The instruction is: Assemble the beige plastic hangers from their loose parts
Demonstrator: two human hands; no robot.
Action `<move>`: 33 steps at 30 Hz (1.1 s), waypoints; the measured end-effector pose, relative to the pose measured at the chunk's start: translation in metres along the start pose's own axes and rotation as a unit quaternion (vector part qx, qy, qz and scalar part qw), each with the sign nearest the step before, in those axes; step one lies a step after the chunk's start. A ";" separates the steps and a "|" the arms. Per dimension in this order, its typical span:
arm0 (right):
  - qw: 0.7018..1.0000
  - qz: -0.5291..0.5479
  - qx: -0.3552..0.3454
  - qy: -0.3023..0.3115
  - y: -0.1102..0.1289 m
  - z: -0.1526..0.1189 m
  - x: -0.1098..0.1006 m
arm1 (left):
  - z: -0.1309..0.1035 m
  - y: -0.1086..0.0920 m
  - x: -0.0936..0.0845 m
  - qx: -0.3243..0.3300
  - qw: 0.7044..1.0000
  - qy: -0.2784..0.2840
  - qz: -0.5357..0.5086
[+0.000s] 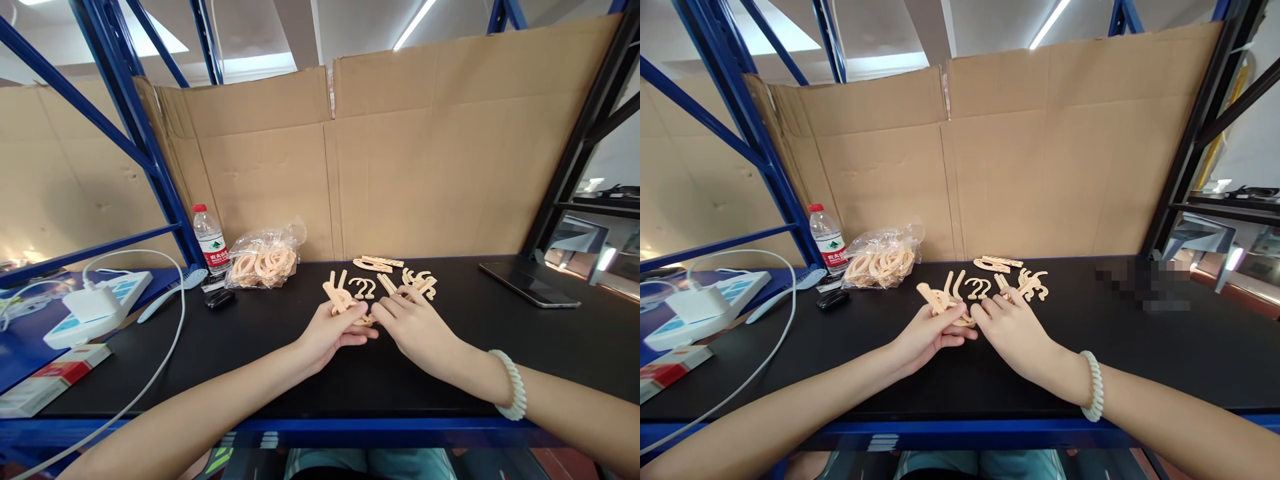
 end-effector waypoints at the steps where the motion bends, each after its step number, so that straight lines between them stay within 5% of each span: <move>1: 1.000 0.003 -0.001 -0.002 0.000 -0.001 0.001 | -0.001 -0.002 0.001 0.026 0.999 0.003 0.041; 5: 1.000 0.011 -0.001 0.000 0.002 -0.003 0.003 | -0.004 -0.008 0.001 0.109 0.984 -0.004 0.139; 11: 0.996 0.080 -0.034 -0.006 0.000 -0.004 0.008 | -0.002 -0.007 0.000 0.138 0.978 0.007 0.157; 19: 0.988 0.112 -0.107 -0.026 0.001 -0.001 -0.003 | 0.007 -0.002 -0.016 0.008 0.995 -0.011 0.098; 27: 0.966 0.258 0.017 -0.008 -0.084 -0.007 0.031 | 0.015 -0.005 -0.026 -0.008 0.991 -0.012 0.134; 33: 0.938 0.333 -0.002 0.099 -0.093 -0.014 0.055 | 0.016 -0.004 -0.028 -0.013 0.990 -0.004 0.141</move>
Point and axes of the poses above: each hand's wrist, its own z-axis towards the middle knuckle, its own x-axis out of the palm, y = z × x, the point moved 4 cm from there along z, towards the middle knuckle, and after that the axes turned 11 degrees about -z, right-handed, at the moved point
